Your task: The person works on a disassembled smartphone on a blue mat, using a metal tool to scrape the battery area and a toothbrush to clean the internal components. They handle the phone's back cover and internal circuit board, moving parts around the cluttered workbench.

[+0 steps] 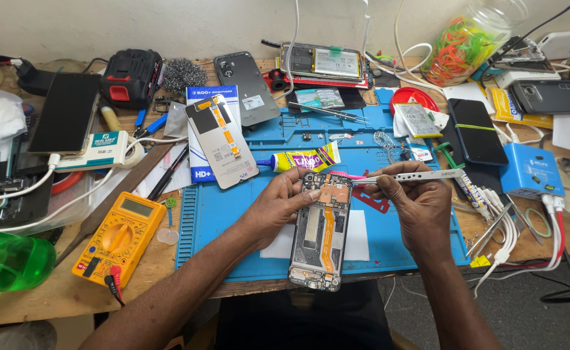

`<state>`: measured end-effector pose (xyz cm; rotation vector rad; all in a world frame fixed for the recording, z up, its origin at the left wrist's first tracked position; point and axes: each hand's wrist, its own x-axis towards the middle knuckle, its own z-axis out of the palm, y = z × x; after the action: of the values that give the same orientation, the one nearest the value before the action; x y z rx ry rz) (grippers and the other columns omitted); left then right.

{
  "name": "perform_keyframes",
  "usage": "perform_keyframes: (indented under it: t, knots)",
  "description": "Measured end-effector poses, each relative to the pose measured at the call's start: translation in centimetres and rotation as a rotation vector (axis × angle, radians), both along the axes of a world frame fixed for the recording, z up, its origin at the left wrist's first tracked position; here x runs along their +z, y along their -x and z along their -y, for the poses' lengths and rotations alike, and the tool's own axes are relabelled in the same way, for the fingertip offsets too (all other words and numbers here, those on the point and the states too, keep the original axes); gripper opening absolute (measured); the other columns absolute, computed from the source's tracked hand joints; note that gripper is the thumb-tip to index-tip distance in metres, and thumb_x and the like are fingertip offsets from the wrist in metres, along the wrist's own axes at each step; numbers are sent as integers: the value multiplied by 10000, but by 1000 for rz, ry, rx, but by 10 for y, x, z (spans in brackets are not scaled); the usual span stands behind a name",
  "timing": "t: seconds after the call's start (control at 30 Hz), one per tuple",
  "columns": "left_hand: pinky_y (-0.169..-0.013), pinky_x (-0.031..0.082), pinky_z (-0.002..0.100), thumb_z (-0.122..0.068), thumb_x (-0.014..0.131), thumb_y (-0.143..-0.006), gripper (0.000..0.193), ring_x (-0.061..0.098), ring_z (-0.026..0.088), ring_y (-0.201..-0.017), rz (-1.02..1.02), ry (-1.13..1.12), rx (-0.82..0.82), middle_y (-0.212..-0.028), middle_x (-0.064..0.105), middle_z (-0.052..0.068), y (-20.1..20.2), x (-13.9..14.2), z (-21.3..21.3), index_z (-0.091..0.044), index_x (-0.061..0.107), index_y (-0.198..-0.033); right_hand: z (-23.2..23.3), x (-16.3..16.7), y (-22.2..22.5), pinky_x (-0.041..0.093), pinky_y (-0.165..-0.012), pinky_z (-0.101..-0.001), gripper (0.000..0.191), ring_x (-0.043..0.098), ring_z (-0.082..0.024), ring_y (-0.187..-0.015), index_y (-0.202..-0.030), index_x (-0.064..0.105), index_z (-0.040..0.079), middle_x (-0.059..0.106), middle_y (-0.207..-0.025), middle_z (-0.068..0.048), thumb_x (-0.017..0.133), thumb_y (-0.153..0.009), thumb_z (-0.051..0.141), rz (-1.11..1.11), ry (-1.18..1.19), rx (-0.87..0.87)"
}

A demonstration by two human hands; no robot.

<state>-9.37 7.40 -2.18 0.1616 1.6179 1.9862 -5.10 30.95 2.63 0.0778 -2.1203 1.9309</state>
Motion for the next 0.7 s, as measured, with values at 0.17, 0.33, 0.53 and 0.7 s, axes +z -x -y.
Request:
perform_keyframes:
  t: [0.17,0.33,0.53,0.7]
  knots:
    - [-670,569,326,-283,622,-939,777,701,136,-924,-37,-47,-47,-1057,730,116,-1,4,0,14,251,-1554,-2,2,-5,653,-768,-293,171,772,-186,-875,-1053,644,-26,759,-943,-151,721,-936,73,8,-160,-2]
    - [-783,643,341,-308,605,-964,706,693,158,-1081,-28,-104,-121,-1157,708,91,-4,12,2,-34,295,-1536,-13,-10,6,632,-744,-299,167,759,-209,-829,-1082,650,-18,738,-941,-164,715,-1016,122,59,321,163]
    - [-777,644,381,-316,617,-916,659,710,203,-1086,-52,-12,-146,-1118,649,98,-7,23,6,-283,340,-1513,-15,-22,8,635,-748,-302,159,763,-201,-865,-1106,628,28,733,-963,-146,677,-1010,146,163,559,190]
    - [-728,641,353,-253,684,-909,467,711,170,-1039,-75,-105,-178,-1087,706,85,-5,19,3,-193,502,-1335,-4,-4,-1,652,-814,-369,99,761,-226,-904,-1089,622,43,725,-986,-147,626,-1042,130,46,551,151]
